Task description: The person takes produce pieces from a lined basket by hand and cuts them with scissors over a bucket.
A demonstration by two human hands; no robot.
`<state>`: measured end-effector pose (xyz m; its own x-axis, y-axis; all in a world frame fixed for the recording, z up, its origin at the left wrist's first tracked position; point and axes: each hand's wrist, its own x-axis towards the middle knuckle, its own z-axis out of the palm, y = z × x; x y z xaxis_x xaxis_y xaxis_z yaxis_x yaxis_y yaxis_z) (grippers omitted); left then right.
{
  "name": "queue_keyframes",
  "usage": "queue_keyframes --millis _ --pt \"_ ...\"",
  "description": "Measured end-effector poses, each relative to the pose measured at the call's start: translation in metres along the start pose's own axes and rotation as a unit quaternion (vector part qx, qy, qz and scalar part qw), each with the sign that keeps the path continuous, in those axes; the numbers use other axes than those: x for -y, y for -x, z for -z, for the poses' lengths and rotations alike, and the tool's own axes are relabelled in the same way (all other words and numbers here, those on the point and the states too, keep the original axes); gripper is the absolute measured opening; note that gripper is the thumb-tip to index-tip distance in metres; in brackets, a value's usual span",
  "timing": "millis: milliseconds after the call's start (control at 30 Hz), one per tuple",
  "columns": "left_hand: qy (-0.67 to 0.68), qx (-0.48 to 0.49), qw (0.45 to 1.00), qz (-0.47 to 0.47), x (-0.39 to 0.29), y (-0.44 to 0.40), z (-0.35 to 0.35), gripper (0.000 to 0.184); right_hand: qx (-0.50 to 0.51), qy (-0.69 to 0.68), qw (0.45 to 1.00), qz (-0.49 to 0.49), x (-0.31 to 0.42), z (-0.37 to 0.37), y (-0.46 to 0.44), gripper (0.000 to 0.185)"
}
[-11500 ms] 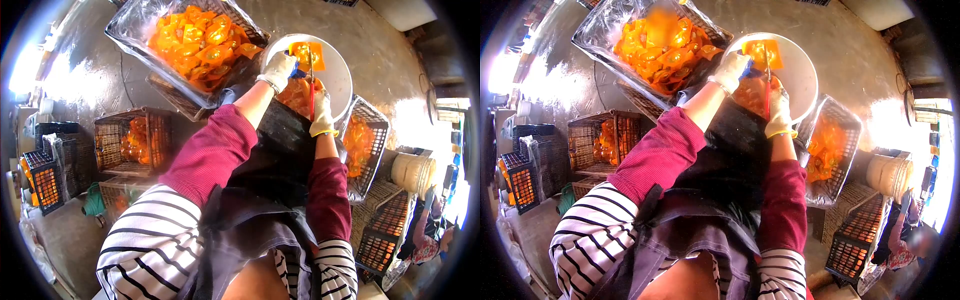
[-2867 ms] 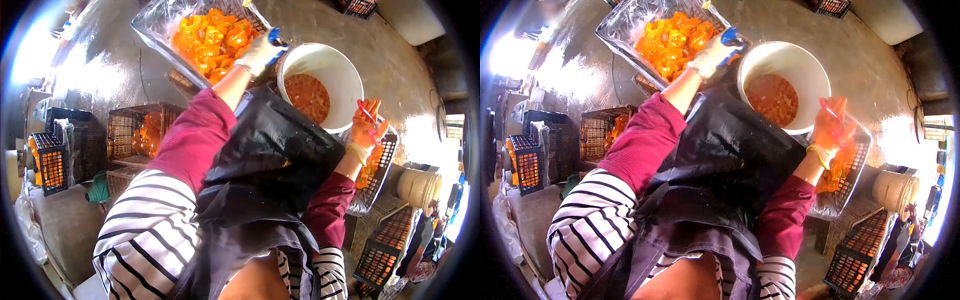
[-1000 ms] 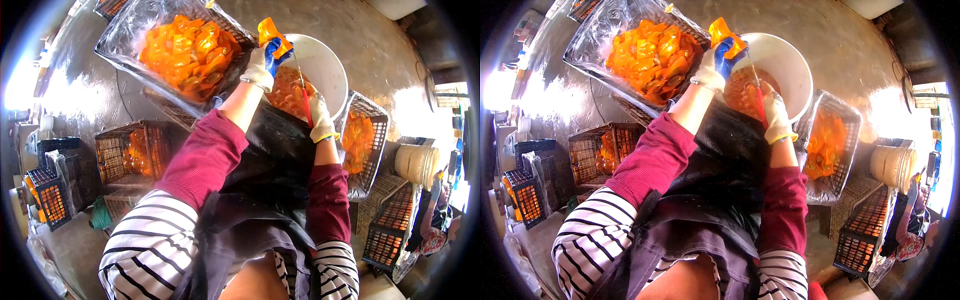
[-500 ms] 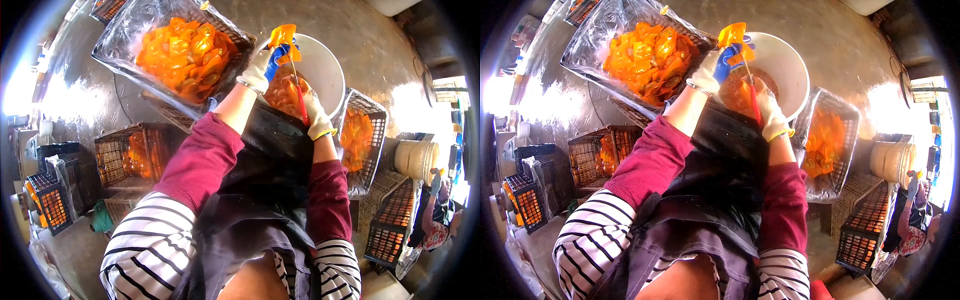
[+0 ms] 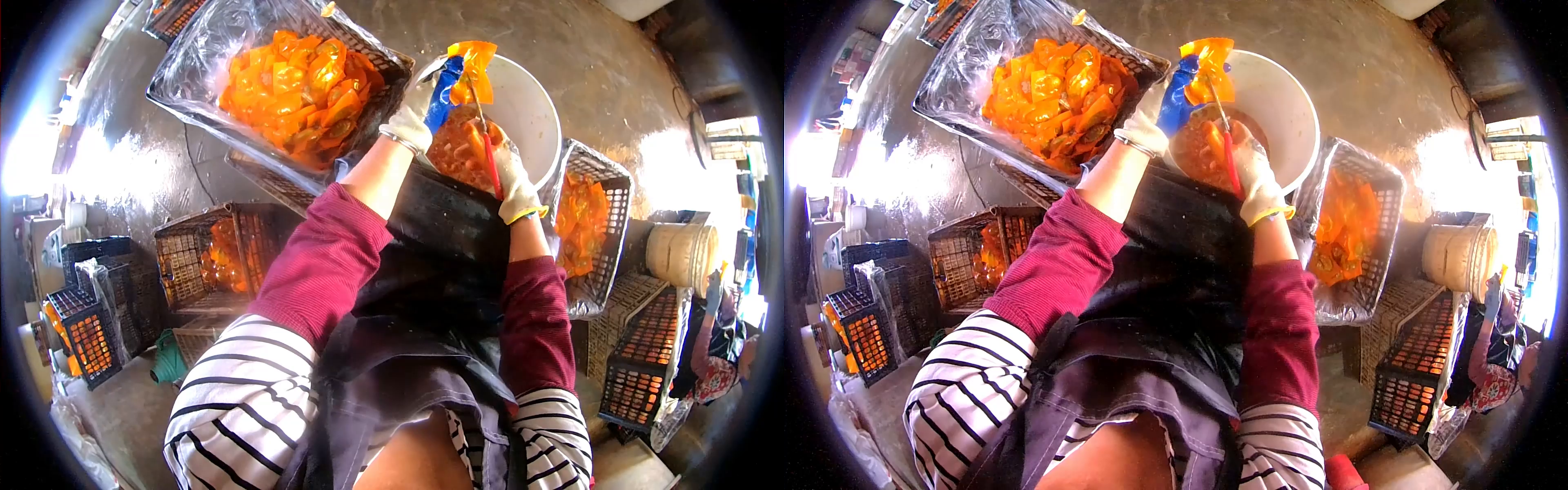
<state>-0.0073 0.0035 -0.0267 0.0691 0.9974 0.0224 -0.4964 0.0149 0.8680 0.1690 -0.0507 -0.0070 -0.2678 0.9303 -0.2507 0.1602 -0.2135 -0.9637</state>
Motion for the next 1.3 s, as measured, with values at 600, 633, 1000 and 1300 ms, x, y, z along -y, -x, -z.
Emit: queue_keyframes --millis 600,633,1000,1300 --pt "-0.300 -0.007 0.950 -0.088 0.034 -0.004 0.025 0.045 -0.079 0.142 0.987 0.004 -0.013 0.002 -0.008 0.025" --pt "-0.295 -0.018 0.954 -0.058 0.032 -0.003 0.024 0.043 -0.085 0.165 0.983 0.009 -0.011 0.002 -0.007 0.025" --pt "-0.267 -0.108 0.951 0.112 -0.007 0.013 -0.010 0.037 -0.080 0.076 0.994 -0.029 -0.005 0.004 -0.005 0.025" --pt "-0.153 -0.095 0.981 0.072 -0.027 0.022 -0.024 0.042 -0.015 0.011 0.996 -0.089 0.040 -0.009 0.023 0.026"
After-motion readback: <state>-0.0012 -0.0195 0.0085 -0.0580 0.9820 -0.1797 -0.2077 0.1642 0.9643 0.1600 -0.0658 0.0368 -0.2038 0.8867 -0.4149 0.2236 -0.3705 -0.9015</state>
